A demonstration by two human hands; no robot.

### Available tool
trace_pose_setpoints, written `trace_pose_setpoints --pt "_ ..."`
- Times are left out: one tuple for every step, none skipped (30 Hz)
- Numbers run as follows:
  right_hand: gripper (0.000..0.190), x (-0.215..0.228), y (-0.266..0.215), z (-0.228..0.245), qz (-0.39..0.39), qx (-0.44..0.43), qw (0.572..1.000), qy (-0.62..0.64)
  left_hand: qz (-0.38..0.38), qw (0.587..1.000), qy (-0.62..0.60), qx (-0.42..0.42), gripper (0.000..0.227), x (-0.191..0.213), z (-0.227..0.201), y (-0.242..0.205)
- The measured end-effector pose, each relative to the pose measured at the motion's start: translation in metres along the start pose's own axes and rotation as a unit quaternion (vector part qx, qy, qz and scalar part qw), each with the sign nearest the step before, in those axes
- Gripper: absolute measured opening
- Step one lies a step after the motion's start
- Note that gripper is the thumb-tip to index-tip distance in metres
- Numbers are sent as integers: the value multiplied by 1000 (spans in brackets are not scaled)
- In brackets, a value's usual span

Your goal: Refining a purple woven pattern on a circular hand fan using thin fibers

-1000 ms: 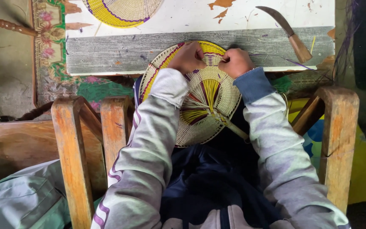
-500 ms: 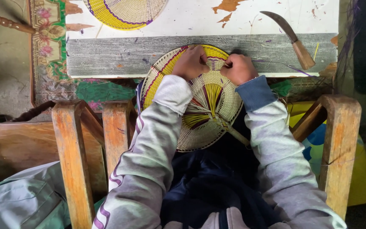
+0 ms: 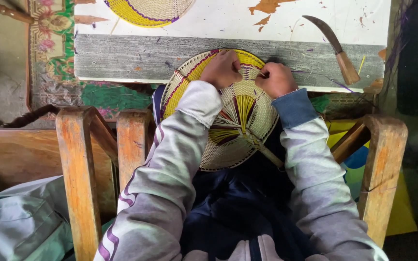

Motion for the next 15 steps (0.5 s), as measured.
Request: trace_pose_setpoints --pt "31 -1 1 0 1 4 1000 -1 -3 1000 0 2 34 -1 2 2" --pt "32 -1 1 0 -4 5 1000 6 1 1000 6 10 34 -4 6 4" --pt "33 -1 2 -2 -8 7 1000 12 5 1000 11 19 35 -7 10 7" --pt "33 -2 2 -3 -8 6 1000 12 6 1000 11 19 35 -8 10 7" --pt "34 -3 2 -4 -6 6 1000 13 5 1000 11 17 36 -8 10 7" --pt "36 -3 3 -5 -5 5 1000 14 4 1000 11 14 37 -8 10 8" --pt "36 -4 4 -8 -6 4 1000 14 5 1000 11 14 37 -8 8 7" --pt "36 -6 7 -9 -3 3 1000 14 1 1000 5 10 36 -6 6 7" --pt "37 -8 9 -10 0 1 1000 15 -3 1000 0 6 35 -4 4 6" --pt "37 -7 8 -9 -2 2 1000 16 -4 1000 2 5 35 -3 3 6" --pt "37 -5 7 -7 -5 4 1000 14 -5 1000 2 6 35 -2 3 6" --pt "38 -5 5 -7 -7 3 1000 12 -3 1000 1 9 34 -4 3 4" --pt "38 -7 8 -9 -7 3 1000 13 -2 1000 2 8 34 -3 2 3" --pt "36 -7 10 -10 -9 10 1000 21 -8 1000 -7 0 35 -1 0 2" --pt "34 -8 12 -11 -10 18 999 29 -14 1000 -15 -8 37 1 -3 0"
Point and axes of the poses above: each hand's wrist, its own y-axis towards the middle knuckle, its own x-axis out of the back of the hand, z = x × y, the point moved 10 cm from there along y, towards the middle knuckle, and after that the axes turned 8 degrees about -x, right-handed, at the moved point
